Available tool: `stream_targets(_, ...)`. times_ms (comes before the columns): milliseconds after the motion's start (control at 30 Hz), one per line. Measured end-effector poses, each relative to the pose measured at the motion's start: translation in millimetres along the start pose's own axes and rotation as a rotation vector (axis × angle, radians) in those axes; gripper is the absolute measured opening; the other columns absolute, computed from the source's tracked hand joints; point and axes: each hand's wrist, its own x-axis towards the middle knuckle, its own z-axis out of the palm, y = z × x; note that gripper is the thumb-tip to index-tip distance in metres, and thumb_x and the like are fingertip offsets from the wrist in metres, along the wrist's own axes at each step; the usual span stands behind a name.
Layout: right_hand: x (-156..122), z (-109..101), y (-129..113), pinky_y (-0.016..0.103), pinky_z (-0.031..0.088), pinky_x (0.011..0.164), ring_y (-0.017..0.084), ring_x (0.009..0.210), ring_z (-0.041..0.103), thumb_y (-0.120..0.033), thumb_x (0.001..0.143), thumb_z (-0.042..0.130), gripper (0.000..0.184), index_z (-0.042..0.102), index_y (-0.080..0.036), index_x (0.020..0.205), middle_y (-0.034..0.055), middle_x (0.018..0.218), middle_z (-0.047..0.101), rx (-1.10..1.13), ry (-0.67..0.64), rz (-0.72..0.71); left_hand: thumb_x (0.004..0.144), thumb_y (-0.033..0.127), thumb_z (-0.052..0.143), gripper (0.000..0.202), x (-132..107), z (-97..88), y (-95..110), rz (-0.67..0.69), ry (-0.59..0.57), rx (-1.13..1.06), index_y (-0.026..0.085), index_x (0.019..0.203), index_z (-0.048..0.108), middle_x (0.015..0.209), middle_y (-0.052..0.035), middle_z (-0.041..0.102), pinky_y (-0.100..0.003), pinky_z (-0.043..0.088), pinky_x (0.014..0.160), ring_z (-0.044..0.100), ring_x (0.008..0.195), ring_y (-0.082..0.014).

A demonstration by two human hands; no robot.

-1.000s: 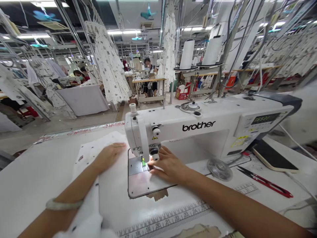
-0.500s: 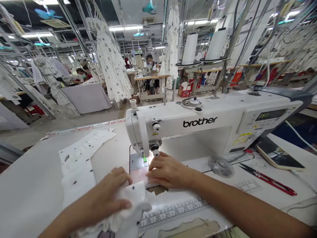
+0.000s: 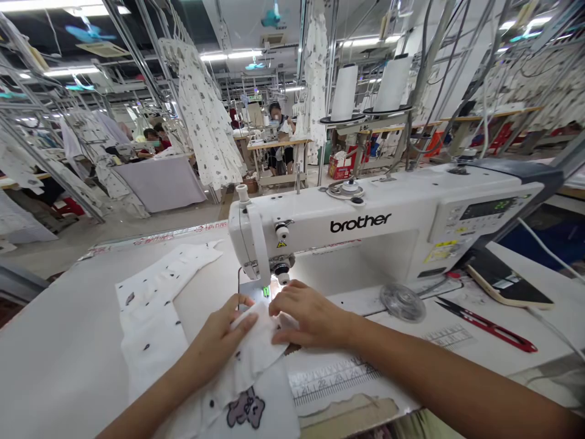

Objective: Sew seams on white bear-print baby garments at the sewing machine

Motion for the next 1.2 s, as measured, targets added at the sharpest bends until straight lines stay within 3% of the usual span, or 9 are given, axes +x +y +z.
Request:
stream_targets(100, -1, -3, 2, 0.034, 0.036, 0.091, 0.017, 0.090, 0.054, -0.044, 0.095, 0.061, 0.026, 0.062, -0.018, 0.102, 0.0020, 0.092, 0.064, -0.101, -0.185, -0.021, 0.095, 0.046, 0.044, 0.026, 13, -4.8, 0, 0.024, 0.066, 0.232, 0.024, 0.101, 0.056, 0.063, 0.0054, 0.056, -0.025, 0.037, 0.052, 0.053, 0.055, -0.0151)
stream_targets(233, 0, -7, 3, 0.034, 0.035, 0.093, 0.017, 0.092, 0.052, -0.044, 0.096, 0.059, 0.027, 0.066, -0.018, 0.096, 0.0028, 0.098, 0.063, -0.162, -0.215, -0.076, 0.093, 0.032, 0.048, 0.016, 15, -2.6, 1, 0.108, 0.172, 0.579, 0.023, 0.101, 0.059, 0.078, 0.0013, 0.065, -0.029, 0.046, 0.061, 0.061, 0.067, -0.0184)
stream_targets(367, 0, -8, 3, 0.035, 0.035, 0.095, 0.018, 0.097, 0.052, -0.045, 0.096, 0.059, 0.029, 0.065, -0.017, 0.105, 0.0045, 0.107, 0.063, -0.174, -0.175, -0.118, 0.094, 0.018, 0.042, 0.027, 3, 3.2, 4, 0.460, 0.281, 0.770, 0.020, 0.114, 0.060, 0.104, -0.0077, 0.067, -0.038, 0.053, 0.079, 0.063, 0.094, -0.0234)
stream_targets(433, -1, -8, 4, 0.035, 0.034, 0.098, 0.019, 0.102, 0.052, -0.045, 0.096, 0.059, 0.034, 0.061, -0.017, 0.115, 0.0054, 0.114, 0.063, -0.164, -0.168, -0.122, 0.094, 0.013, 0.042, 0.034, -3, 6.6, 0, 0.628, 0.246, 0.826, 0.018, 0.123, 0.058, 0.116, -0.0095, 0.067, -0.039, 0.053, 0.089, 0.062, 0.107, -0.0236)
stream_targets(500, -2, -7, 4, 0.037, 0.032, 0.102, 0.020, 0.109, 0.052, -0.046, 0.096, 0.058, 0.039, 0.058, -0.016, 0.121, 0.0064, 0.120, 0.062, -0.157, -0.169, -0.113, 0.093, 0.009, 0.042, 0.041, -8, 10.2, -6, 0.711, 0.209, 0.865, 0.016, 0.131, 0.054, 0.127, -0.0100, 0.064, -0.038, 0.051, 0.098, 0.058, 0.119, -0.0232)
stream_targets(667, -2, -7, 3, 0.037, 0.029, 0.106, 0.021, 0.119, 0.050, -0.045, 0.095, 0.060, 0.037, 0.059, -0.017, 0.120, 0.0053, 0.119, 0.065, -0.146, -0.216, -0.044, 0.095, 0.010, 0.040, 0.048, -11, 13.3, -20, 0.629, 0.109, 0.854, 0.019, 0.142, 0.046, 0.145, -0.0071, 0.052, -0.040, 0.047, 0.109, 0.048, 0.134, -0.0224)
stream_targets(900, 1, -10, 1, 0.040, 0.029, 0.106, 0.022, 0.120, 0.050, -0.047, 0.096, 0.058, 0.038, 0.059, -0.016, 0.117, 0.0070, 0.119, 0.066, -0.217, -0.225, -0.061, 0.099, 0.014, 0.039, 0.046, 2, 1.2, -20, 0.595, -0.037, 0.730, 0.021, 0.143, 0.046, 0.151, -0.0055, 0.044, -0.037, 0.043, 0.112, 0.041, 0.139, -0.0197)
stream_targets(1200, 2, -6, 7, 0.040, 0.026, 0.106, 0.021, 0.111, 0.053, -0.048, 0.099, 0.052, 0.037, 0.058, -0.015, 0.116, 0.0064, 0.120, 0.065, -0.323, -0.202, 0.014, 0.095, 0.008, 0.038, 0.049, 22, -1.2, -30, 0.628, 0.057, 0.720, 0.023, 0.140, 0.052, 0.145, -0.0048, 0.052, -0.037, 0.045, 0.110, 0.049, 0.134, -0.0204)
